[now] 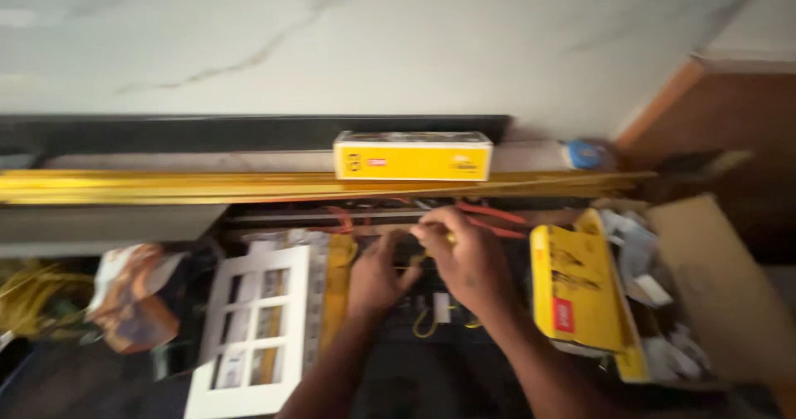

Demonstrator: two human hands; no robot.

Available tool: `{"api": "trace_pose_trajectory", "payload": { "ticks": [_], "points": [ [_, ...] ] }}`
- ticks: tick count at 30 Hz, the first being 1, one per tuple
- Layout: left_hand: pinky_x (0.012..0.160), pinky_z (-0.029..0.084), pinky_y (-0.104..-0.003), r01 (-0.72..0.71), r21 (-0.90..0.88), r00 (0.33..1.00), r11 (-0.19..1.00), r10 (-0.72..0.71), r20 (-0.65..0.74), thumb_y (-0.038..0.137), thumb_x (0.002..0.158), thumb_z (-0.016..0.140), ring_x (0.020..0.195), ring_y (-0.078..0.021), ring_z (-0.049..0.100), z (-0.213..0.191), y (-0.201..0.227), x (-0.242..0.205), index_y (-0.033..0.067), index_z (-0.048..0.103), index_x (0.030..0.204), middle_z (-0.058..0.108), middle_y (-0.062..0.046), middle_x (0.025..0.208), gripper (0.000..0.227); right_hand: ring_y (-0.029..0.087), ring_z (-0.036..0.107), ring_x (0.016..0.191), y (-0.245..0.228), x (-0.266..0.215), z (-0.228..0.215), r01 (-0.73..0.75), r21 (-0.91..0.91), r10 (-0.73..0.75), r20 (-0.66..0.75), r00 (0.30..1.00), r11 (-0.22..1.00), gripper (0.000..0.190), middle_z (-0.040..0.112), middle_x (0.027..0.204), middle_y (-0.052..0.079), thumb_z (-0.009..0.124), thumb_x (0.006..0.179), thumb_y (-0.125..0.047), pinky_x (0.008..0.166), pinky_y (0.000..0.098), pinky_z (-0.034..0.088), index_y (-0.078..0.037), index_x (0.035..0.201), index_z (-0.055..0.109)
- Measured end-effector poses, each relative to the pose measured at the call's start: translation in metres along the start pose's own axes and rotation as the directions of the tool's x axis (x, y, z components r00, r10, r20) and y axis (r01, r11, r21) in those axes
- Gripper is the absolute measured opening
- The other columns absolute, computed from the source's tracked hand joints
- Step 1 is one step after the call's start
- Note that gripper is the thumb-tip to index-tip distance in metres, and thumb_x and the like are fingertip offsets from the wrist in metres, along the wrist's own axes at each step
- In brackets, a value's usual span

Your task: The person connects electrical wires to components on a switchboard using pliers and a screwdriver, handling colored wires and electrical boxes.

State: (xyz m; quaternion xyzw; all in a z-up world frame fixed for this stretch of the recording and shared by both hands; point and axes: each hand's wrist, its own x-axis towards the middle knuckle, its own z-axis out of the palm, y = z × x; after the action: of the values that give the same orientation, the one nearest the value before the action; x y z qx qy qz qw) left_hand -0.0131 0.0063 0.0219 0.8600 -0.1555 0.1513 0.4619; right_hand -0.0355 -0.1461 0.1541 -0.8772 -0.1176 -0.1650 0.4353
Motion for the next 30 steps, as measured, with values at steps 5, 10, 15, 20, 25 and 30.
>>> {"api": "trace_pose_trajectory", "payload": {
  "ticks": [5,10,15,20,25,30],
  "points": [
    [0.084,0.055,-0.050,0.253,0.151,0.955,0.955,-0.272,0.120,0.031,0.088,0.076,0.103,-0.0443,0.067,-0.011,0.029,-0.005,0.0036,0.043,0.143,0.066,-0.027,0.116,0.070,0.024,0.077,0.080,-0.025,0.013,-0.001,0.125,-0.147,-0.129,-0.018,0.991,0.981,0.023,0.077,0.090,0.012,0.071,0.096,-0.028,0.068,0.0361,0.058,-0.007,0.104,0.070],
    [0.102,0.045,-0.050,0.214,0.030,0.976,0.976,-0.215,0.024,0.026,0.082,0.078,0.122,-0.0465,0.055,-0.070,0.047,-0.028,0.0021,0.043,0.143,0.058,-0.027,0.130,0.075,0.020,0.074,0.079,-0.049,0.006,-0.006,0.171,-0.122,-0.184,-0.101,0.978,0.978,0.026,0.075,0.090,0.010,0.064,0.103,-0.031,0.068,0.0333,0.057,-0.006,0.105,0.071],
    [0.108,0.035,-0.057,0.341,0.417,0.895,0.843,-0.427,0.131,0.027,0.072,0.082,0.136,-0.0378,0.042,-0.136,0.028,-0.056,0.0136,0.058,0.133,0.050,-0.014,0.148,0.068,0.017,0.071,0.058,-0.024,-0.040,0.058,-0.445,-0.100,0.409,0.610,0.679,0.890,0.040,0.078,0.071,0.009,0.067,0.089,-0.044,0.059,0.0349,0.057,-0.006,0.096,0.076],
    [0.108,0.028,-0.063,0.166,0.381,0.976,0.909,-0.207,0.070,0.013,0.073,0.071,0.133,-0.0476,0.039,-0.143,-0.001,-0.080,0.0077,0.060,0.129,0.044,-0.024,0.146,0.058,0.012,0.064,0.058,0.019,-0.113,0.164,-0.361,-0.269,0.446,0.417,0.792,0.893,0.055,0.074,0.074,0.017,0.085,0.079,-0.054,0.056,0.0359,0.051,0.000,0.086,0.075],
    [0.114,0.027,-0.062,0.150,0.311,0.989,0.938,-0.140,-0.054,0.008,0.078,0.065,0.133,-0.0451,0.045,-0.133,-0.014,-0.092,0.0050,0.059,0.124,0.050,-0.023,0.140,0.047,0.017,0.056,0.054,0.050,-0.133,0.209,-0.868,0.148,0.675,0.572,0.467,0.475,0.027,0.063,0.070,0.009,0.068,0.085,-0.025,0.046,0.0374,0.040,0.001,0.089,0.074],
    [0.110,0.035,-0.057,0.148,0.263,0.989,0.953,-0.141,-0.045,0.010,0.079,0.068,0.127,-0.0455,0.046,-0.138,-0.011,-0.091,0.0041,0.060,0.122,0.052,-0.023,0.139,0.044,0.011,0.064,0.061,0.029,-0.121,0.188,-0.612,0.196,0.505,0.406,0.762,0.766,0.038,0.076,0.071,0.009,0.074,0.086,-0.035,0.054,0.0303,0.049,0.003,0.091,0.079]
  ]
}}
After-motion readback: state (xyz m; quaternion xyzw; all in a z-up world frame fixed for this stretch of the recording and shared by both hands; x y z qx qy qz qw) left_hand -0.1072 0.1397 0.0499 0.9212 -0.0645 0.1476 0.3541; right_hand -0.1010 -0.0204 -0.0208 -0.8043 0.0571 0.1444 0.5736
